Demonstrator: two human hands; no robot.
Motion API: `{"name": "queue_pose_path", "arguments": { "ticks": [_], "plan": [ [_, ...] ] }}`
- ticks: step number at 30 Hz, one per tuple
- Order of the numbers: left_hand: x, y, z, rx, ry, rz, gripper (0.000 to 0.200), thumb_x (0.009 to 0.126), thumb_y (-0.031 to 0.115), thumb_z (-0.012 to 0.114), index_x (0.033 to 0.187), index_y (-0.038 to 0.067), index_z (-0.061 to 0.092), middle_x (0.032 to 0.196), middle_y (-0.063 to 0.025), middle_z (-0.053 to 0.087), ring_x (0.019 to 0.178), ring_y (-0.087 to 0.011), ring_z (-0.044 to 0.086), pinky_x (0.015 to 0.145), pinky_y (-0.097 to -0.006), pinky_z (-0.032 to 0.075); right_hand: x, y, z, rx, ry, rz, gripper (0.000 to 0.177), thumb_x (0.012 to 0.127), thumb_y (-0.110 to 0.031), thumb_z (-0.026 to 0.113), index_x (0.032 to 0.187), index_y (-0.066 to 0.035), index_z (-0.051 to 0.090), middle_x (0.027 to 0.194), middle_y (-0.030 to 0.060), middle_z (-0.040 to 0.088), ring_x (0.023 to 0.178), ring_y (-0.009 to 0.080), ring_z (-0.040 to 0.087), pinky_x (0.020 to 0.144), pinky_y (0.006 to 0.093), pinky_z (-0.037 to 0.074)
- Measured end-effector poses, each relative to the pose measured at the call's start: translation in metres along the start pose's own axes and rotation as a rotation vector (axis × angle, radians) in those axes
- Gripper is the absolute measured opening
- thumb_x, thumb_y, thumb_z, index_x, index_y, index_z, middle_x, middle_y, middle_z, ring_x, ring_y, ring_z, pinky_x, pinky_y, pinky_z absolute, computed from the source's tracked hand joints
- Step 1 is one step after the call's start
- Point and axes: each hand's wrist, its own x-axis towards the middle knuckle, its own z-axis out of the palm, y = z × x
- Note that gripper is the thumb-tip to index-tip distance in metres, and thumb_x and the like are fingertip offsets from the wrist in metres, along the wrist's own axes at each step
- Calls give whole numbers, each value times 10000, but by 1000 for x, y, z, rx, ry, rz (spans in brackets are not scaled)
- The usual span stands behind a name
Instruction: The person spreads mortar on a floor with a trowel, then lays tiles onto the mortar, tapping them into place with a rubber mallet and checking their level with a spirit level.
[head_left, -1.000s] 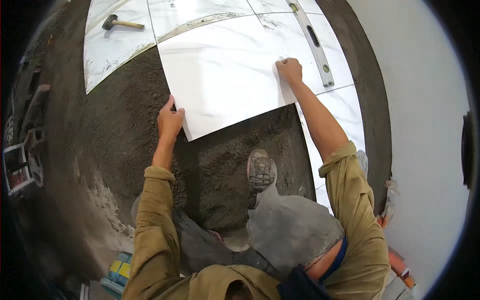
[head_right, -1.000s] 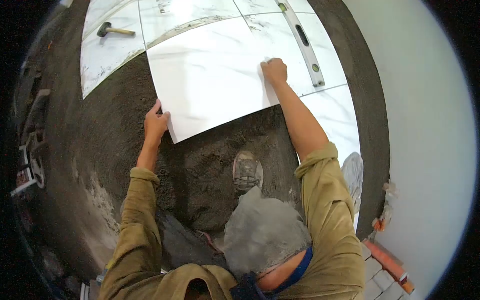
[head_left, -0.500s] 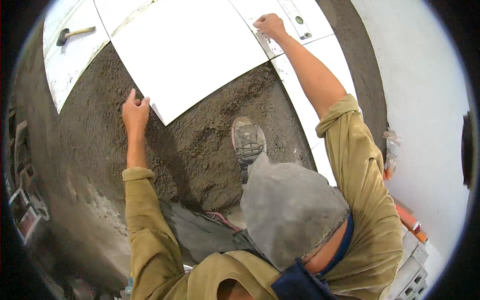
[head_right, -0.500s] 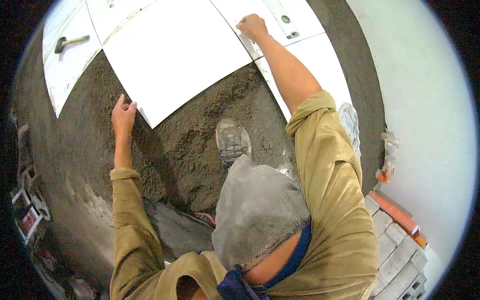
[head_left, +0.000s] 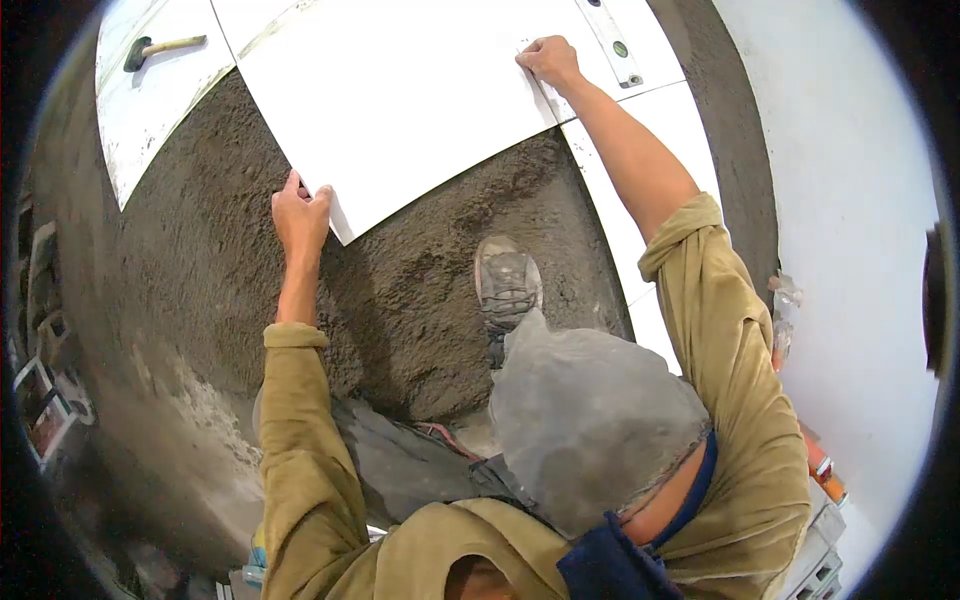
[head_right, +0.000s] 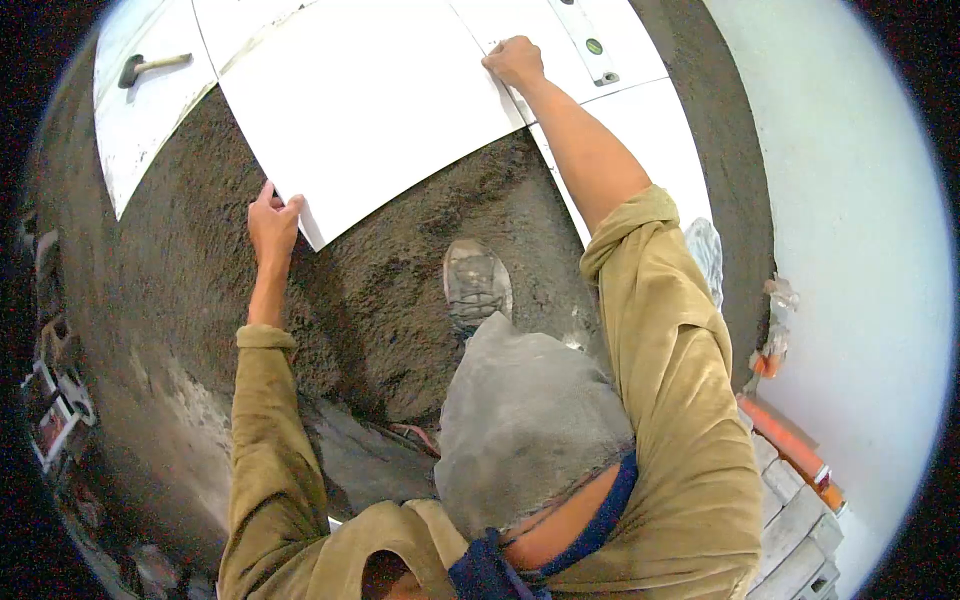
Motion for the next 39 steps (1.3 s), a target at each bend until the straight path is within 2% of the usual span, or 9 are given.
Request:
{"name": "queue_pose_path", "arguments": {
  "ticks": [5, 9, 12, 16, 29, 31, 35, 38, 39],
  "plan": [
    [1, 9, -5, 4, -80, -35, 346, 732, 126, 741, 1014, -43, 634, 884, -234, 617, 855, -385, 620, 752, -463, 504, 21, 34, 10, -281, 22, -322, 327, 777, -312, 680, 722, 10, 683, 699, 200, 669, 664, 257, 668, 638, 401, 519],
    [-2, 21, -5, 200, 128, 88, 655, 736, 137, 774, 1307, -45, 507, 1188, -245, 486, 1106, -395, 505, 940, -449, 459, 20, 24, 2, -48, -97, -162, 292, 803, -254, 699, 797, 38, 701, 705, 105, 674, 605, 153, 588, 554, 361, 466],
    [5, 64, -6, 389, 0, 129, 959, 768, 334, 793, 1513, 1, 290, 1549, -306, 198, 1432, -474, 215, 1155, -599, 206, 0, -3, -8, 188, -118, 48, 233, 782, -185, 722, 856, 36, 700, 691, 83, 663, 644, 169, 618, 617, 329, 491],
    [57, 99, -1, 412, -216, 200, 1143, 738, 539, 778, 1576, 88, 144, 1614, -274, 4, 1459, -545, 8, 1111, -744, 92, -4, -20, -17, 206, -177, 56, 187, 791, -150, 718, 842, 28, 691, 676, 63, 641, 570, 141, 560, 544, 297, 454],
    [123, 115, -2, 564, -330, 82, 1323, 640, 621, 837, 1580, 91, 72, 1623, -249, -33, 1444, -574, -3, 1047, -789, 199, 19, -15, -23, 191, -294, 77, 183, 818, -166, 701, 810, 13, 666, 620, 65, 608, 513, 155, 545, 487, 309, 432],
    [125, 120, -3, 577, -340, 65, 1323, 642, 621, 836, 1579, 89, 68, 1622, -251, -36, 1443, -576, 2, 1048, -789, 198, 48, -17, -17, -238, -1, -336, 232, 818, -211, 697, 800, 18, 664, 648, 135, 638, 558, 246, 596, 554, 381, 473],
    [130, 132, -4, 592, -393, 12, 1335, 643, 585, 848, 1579, 83, 39, 1624, -244, -60, 1437, -589, -9, 1027, -805, 212, 94, -171, 27, 126, 63, -650, 220, 840, -180, 604, 868, 30, 665, 834, 237, 659, 794, 414, 626, 723, 469, 492],
    [134, 143, -2, 618, -434, -33, 1351, 636, 579, 848, 1578, 75, 21, 1630, -223, -78, 1455, -554, -12, 1052, -794, 180, 127, -296, 139, 247, -17, -882, 148, 848, -83, 491, 905, -11, 607, 959, 240, 614, 908, 400, 578, 838, 485, 464],
    [137, 137, 6, 634, -402, 42, 1309, 664, 584, 827, 1583, 104, 30, 1637, -205, -58, 1460, -543, -11, 1038, -798, 206, 123, -336, 173, 317, 12, -887, 314, 840, -81, 508, 1125, -9, 621, 1113, 239, 617, 1001, 404, 590, 892, 485, 468]
  ]
}}
